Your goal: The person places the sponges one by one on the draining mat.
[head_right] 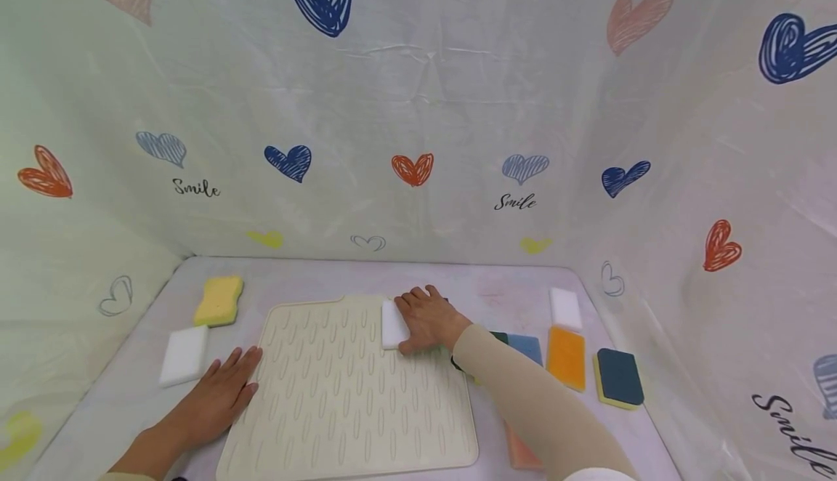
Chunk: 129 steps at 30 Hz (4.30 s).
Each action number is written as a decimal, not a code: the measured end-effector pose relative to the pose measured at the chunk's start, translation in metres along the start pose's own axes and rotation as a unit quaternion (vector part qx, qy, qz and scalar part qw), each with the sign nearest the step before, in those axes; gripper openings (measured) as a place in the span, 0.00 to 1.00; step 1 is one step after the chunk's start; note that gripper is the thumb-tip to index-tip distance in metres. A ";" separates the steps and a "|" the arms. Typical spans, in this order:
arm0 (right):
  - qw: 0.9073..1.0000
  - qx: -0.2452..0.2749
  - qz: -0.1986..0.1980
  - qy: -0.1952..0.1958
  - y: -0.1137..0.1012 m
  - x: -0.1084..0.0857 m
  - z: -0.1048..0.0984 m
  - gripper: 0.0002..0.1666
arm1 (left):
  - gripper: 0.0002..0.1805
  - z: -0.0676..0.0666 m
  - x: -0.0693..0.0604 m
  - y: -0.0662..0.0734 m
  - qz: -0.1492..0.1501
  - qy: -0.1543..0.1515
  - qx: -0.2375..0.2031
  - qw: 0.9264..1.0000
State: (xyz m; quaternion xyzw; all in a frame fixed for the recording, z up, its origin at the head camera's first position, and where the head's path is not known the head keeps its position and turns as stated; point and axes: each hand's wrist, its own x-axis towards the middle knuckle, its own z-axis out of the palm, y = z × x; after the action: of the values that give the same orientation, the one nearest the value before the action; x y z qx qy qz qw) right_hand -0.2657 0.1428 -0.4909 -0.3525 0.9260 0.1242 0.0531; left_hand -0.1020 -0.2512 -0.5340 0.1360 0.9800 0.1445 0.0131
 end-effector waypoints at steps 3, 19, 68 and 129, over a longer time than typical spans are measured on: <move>1.000 0.003 0.000 -0.006 0.000 0.000 -0.001 0.56 | 0.33 0.000 0.000 0.000 -0.001 0.000 0.002 1.000; 0.999 0.019 0.010 -0.024 0.000 -0.002 -0.001 0.61 | 0.32 0.000 0.000 -0.002 0.003 0.004 -0.013 1.000; 0.986 -0.038 0.161 0.023 0.232 -0.195 0.043 0.54 | 0.32 0.002 -0.001 -0.006 0.010 0.012 -0.007 1.000; 0.969 0.026 0.244 0.039 0.242 -0.196 0.074 0.58 | 0.33 0.003 0.003 -0.002 0.011 0.025 0.009 1.000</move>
State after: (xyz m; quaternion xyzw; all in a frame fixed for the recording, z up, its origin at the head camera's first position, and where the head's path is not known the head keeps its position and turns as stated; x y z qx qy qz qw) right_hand -0.2801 0.4621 -0.4788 -0.1188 0.9883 0.0958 -0.0058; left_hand -0.1048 -0.2517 -0.5378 0.1431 0.9797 0.1396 -0.0143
